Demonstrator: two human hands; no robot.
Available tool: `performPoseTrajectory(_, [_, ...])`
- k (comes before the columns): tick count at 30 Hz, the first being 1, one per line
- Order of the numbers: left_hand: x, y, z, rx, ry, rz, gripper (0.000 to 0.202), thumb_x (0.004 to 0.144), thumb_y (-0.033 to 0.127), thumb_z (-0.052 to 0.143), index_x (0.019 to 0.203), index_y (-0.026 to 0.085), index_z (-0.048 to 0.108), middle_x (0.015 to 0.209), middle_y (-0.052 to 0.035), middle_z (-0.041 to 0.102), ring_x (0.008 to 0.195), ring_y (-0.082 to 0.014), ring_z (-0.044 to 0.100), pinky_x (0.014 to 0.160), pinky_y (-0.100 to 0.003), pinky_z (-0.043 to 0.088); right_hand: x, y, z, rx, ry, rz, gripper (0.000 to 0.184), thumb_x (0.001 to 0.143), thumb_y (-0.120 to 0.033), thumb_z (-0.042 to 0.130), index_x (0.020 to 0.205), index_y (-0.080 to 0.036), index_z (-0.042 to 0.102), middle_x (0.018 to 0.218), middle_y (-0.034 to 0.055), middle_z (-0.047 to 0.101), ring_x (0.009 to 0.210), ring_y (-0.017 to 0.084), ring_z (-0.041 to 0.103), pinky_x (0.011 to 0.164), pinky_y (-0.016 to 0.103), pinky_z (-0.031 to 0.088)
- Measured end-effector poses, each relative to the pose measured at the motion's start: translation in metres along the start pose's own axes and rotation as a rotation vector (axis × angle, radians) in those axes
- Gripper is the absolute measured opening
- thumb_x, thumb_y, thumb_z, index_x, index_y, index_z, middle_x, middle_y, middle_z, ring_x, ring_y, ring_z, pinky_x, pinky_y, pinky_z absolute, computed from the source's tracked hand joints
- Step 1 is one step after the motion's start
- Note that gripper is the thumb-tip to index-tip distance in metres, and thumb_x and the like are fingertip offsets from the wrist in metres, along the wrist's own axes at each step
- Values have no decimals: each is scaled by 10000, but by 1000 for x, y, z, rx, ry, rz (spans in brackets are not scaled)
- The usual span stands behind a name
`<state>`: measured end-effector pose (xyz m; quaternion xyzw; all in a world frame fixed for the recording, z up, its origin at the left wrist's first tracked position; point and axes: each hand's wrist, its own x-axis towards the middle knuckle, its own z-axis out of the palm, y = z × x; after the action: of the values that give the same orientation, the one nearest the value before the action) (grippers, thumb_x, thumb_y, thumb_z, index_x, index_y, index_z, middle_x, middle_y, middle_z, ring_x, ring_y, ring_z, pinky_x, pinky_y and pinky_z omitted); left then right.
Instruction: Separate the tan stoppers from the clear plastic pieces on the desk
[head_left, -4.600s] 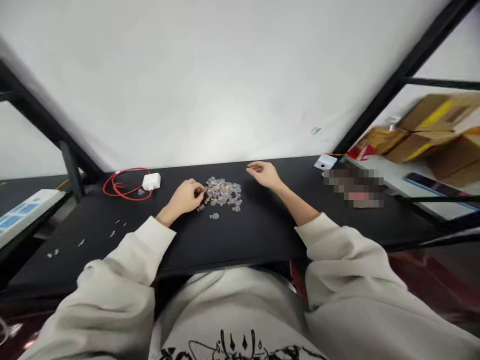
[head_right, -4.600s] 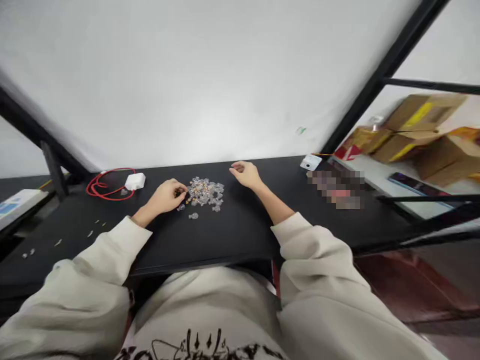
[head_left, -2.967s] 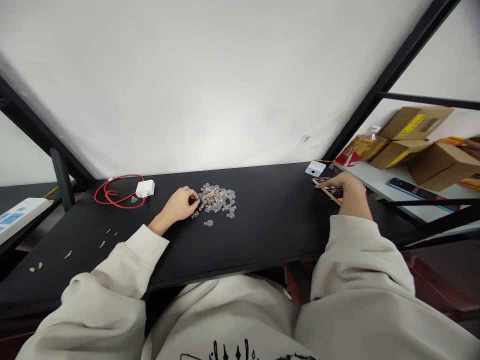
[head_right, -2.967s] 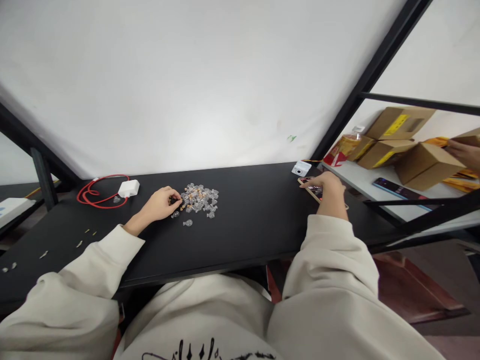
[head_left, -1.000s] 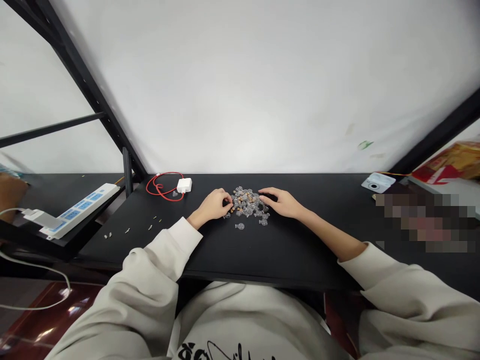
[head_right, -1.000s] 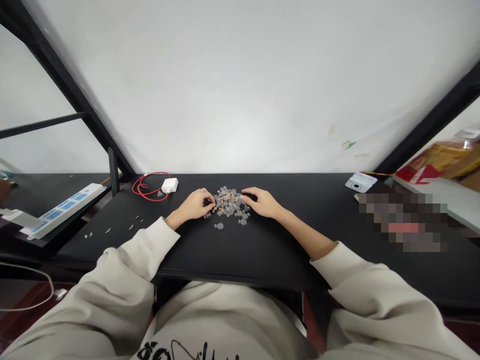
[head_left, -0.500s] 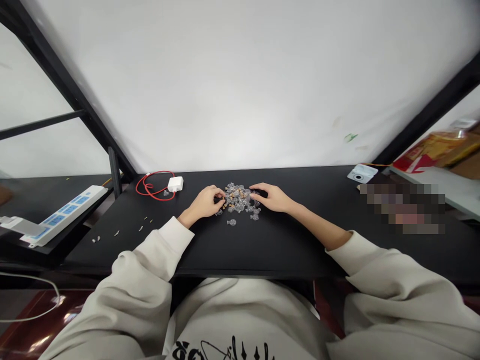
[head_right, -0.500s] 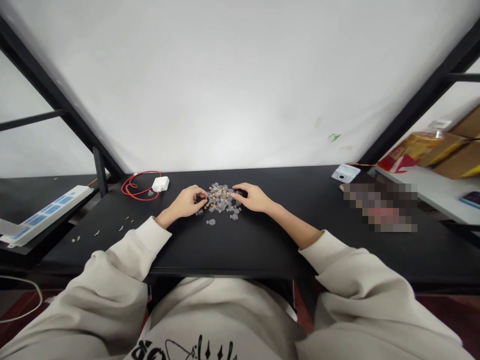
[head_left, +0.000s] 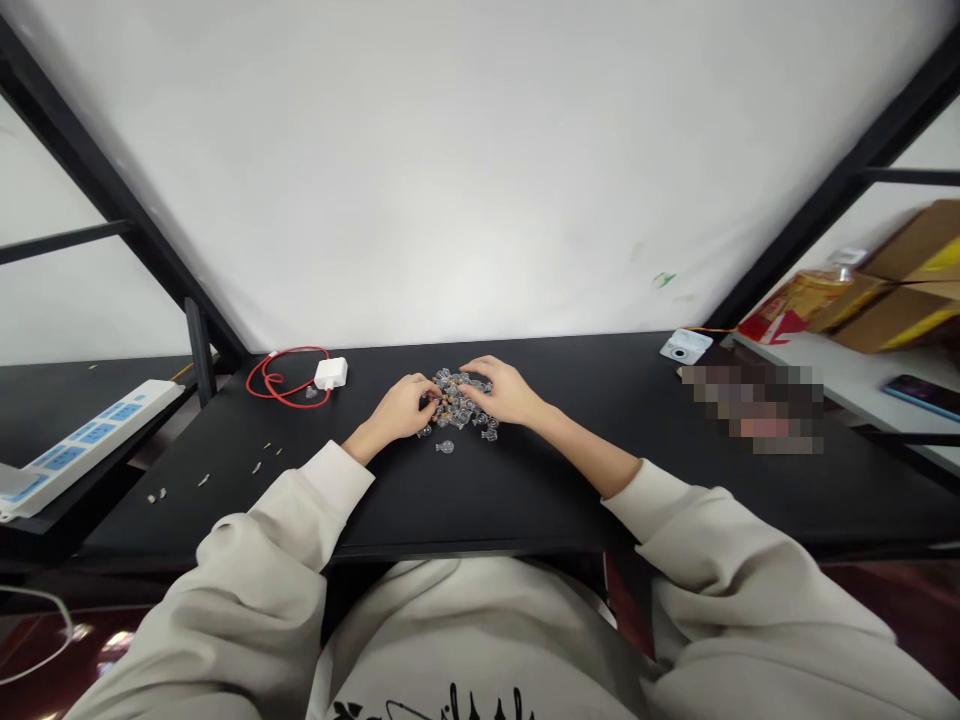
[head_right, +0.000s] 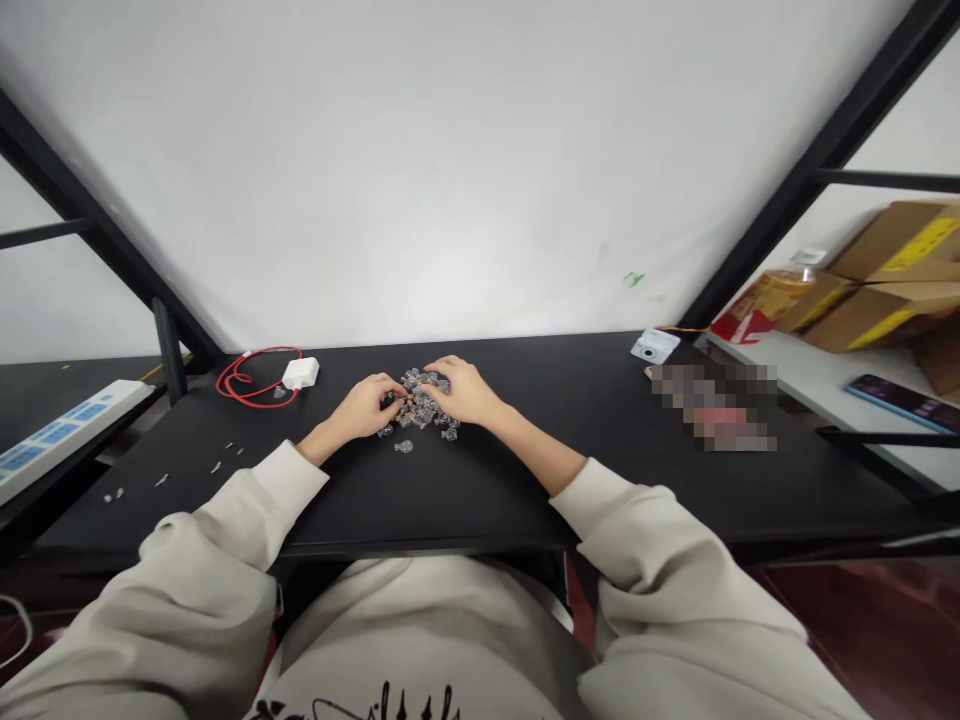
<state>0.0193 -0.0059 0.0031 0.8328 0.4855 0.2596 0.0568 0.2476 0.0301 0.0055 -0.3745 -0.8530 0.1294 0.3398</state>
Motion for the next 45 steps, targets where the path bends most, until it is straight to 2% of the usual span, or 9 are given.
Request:
performPoseTrajectory(4, [-2,2,-1,-119,113,14,223,906,210,538,1087,154,656,951,-61,602,757,-152,577,708,-298,494,3,-29,14,-41,14,-4,333,898,-339,606,1177,-170,674,1218,125,648,1146,255,614,1045,453,448])
performPoseTrajectory(8, [-4,3,-1,-297,194,5,266,930,264,528,1158,200,650,966,-50,584,702,-119,564,584,-243,460,3,-40,20,98,51,93,329,891,-329,623,1176,-164,641,1156,105,695,1091,215,656,995,379,491])
performPoseTrajectory(12, [-5,8,0,-472,208,-65,235,913,355,590,1073,188,630,965,-50,657,708,-124,607,609,-244,485,2,-37,19,261,53,199,316,888,-316,617,1176,-187,641,1070,55,743,1010,182,704,920,317,530])
performPoseTrajectory(17, [-7,12,1,-587,188,-163,288,858,442,662,954,171,643,863,-55,714,725,-166,672,659,-276,536,-1,-36,16,336,-15,137,230,894,-247,583,1073,-185,713,1053,39,750,973,155,711,885,260,534])
performPoseTrajectory(25, [-10,15,-5,-414,172,-205,322,889,491,607,807,180,604,702,-19,692,609,-145,639,578,-242,461,-5,-43,14,298,-72,77,204,899,-239,580,1017,-199,741,1018,32,755,933,155,704,847,246,512])
performPoseTrajectory(31, [-9,18,-12,-224,100,-176,366,949,490,486,762,184,561,667,12,631,560,-116,510,572,-245,380,-6,-44,14,300,-44,55,182,894,-208,574,1014,-188,708,999,33,748,905,140,701,841,251,512])
performPoseTrajectory(39, [-8,23,-15,-264,85,-210,443,959,447,437,607,179,428,534,41,433,527,-104,406,544,-242,318,-6,-50,12,236,-75,14,139,894,-181,551,968,-175,668,910,22,735,820,127,679,813,247,478])
performPoseTrajectory(42, [-9,22,-14,-273,89,-239,464,955,452,441,583,179,393,518,40,397,521,-103,389,539,-246,308,-5,-51,13,192,-70,1,87,888,-186,555,879,-169,640,846,12,719,777,123,662,829,266,453])
performPoseTrajectory(45, [-9,22,-12,-286,100,-261,491,949,471,445,561,180,372,509,35,388,517,-103,381,529,-249,303,-5,-49,17,186,-54,-10,62,885,-209,573,895,-169,620,867,5,718,809,123,665,885,292,422])
